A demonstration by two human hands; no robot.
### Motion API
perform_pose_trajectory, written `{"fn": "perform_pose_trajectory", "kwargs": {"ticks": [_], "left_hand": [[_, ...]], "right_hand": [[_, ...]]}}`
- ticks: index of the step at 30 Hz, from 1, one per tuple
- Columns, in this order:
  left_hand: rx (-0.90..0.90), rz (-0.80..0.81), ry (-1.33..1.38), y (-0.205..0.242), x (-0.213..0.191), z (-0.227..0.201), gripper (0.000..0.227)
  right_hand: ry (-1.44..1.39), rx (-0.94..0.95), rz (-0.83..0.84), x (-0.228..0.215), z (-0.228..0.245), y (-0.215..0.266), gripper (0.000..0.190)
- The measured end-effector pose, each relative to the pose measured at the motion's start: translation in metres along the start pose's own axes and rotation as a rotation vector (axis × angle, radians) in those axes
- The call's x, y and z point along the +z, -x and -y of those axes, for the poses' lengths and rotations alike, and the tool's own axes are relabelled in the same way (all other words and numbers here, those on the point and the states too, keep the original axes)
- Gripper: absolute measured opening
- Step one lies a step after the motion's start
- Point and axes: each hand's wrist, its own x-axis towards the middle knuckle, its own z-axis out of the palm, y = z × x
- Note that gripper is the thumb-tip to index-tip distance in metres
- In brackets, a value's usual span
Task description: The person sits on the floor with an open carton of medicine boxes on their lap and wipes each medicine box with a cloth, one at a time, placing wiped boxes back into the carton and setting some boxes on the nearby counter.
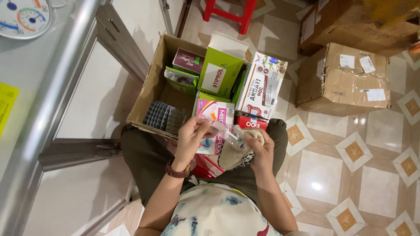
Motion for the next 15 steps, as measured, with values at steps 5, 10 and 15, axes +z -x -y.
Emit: {"fn": "perform_pose_trajectory", "kwargs": {"ticks": [5, 10, 15], "left_hand": [[0.014, -0.054, 0.042, -0.004, 0.009, 0.001, 0.021], [0.169, -0.218, 0.185, -0.014, 0.027, 0.008, 0.017], [0.144, -0.156, 0.443, -0.016, 0.052, -0.021, 0.025]], "right_hand": [[0.195, -0.15, -0.032, 0.01, 0.004, 0.009, 0.014], [-0.026, -0.033, -0.063, 0.022, -0.008, 0.011, 0.008], [-0.209, 0.123, -0.046, 0.02, -0.014, 0.006, 0.013]]}}
